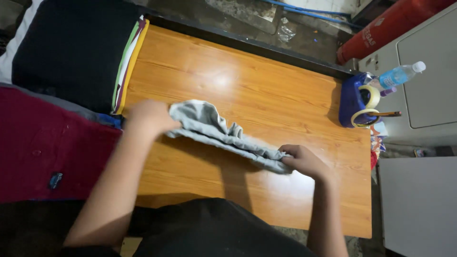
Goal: Folding various pieces of clothing and stacking them neatly on a table
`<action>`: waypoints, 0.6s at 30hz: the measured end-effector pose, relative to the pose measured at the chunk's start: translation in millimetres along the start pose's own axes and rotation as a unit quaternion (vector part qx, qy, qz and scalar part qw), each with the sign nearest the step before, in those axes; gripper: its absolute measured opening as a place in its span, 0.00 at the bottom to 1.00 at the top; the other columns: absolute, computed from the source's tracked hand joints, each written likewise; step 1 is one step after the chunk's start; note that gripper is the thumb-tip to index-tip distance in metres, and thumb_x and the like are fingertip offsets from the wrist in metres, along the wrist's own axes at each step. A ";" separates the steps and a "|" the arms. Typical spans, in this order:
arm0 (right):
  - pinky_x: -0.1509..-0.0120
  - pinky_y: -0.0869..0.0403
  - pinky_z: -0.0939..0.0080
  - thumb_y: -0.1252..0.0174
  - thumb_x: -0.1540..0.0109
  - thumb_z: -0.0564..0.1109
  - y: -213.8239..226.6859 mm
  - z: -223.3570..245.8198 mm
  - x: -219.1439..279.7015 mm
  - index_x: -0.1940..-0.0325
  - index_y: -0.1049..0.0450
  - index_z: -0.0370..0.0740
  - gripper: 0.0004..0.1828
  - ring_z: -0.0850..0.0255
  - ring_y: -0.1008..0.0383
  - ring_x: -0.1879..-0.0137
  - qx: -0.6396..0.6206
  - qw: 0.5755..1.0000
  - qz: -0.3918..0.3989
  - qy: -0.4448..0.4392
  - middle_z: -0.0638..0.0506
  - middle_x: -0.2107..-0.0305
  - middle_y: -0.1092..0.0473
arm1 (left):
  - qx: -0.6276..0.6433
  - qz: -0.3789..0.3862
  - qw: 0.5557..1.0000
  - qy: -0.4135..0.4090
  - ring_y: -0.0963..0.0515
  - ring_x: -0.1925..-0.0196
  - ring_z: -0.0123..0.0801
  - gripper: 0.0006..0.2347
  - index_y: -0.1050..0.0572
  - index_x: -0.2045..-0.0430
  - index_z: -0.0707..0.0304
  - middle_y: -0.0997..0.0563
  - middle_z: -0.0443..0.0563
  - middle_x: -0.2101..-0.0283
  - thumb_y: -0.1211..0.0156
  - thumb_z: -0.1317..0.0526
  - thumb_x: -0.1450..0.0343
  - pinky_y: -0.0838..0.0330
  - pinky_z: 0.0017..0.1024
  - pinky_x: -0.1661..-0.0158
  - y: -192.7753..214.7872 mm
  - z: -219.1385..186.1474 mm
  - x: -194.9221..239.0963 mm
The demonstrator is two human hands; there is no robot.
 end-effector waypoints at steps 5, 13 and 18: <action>0.57 0.18 0.52 0.44 0.32 0.39 -34.3 40.0 27.7 0.41 0.17 0.35 0.17 0.58 0.24 0.56 -0.297 0.939 0.054 0.167 0.50 0.61 0.26 | -0.023 -0.149 0.989 0.014 0.12 0.58 0.65 0.21 0.20 0.98 0.49 0.13 0.59 0.74 0.43 0.48 0.31 0.18 0.55 0.60 70.8 12.6 -2.9; 0.33 0.22 0.38 0.46 0.28 0.45 -207.2 134.5 -9.5 0.19 0.38 0.39 0.31 0.49 0.28 0.32 -0.537 0.818 0.097 0.180 0.44 0.34 0.32 | 0.085 -0.479 0.841 -0.238 0.12 0.62 0.55 0.09 0.17 0.57 0.60 0.15 0.58 0.64 0.36 0.65 0.30 0.16 0.55 0.66 72.4 -195.1 -52.5; 0.35 0.21 0.32 0.39 0.27 0.50 -256.5 120.1 -13.3 0.24 0.34 0.28 0.32 0.39 0.27 0.30 -0.611 0.780 0.127 0.051 0.34 0.33 0.33 | -0.007 -0.353 0.880 -0.317 0.14 0.50 0.45 0.14 0.20 0.42 0.53 0.17 0.55 0.50 0.45 0.64 0.23 0.17 0.66 0.60 -102.1 -230.6 -52.6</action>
Point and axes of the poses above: each hand's wrist, its own x-axis away from the middle knuckle, its own y-axis out of the back of the hand, z = x × y, the point moved 1 cm from there along -x, towards the middle knuckle
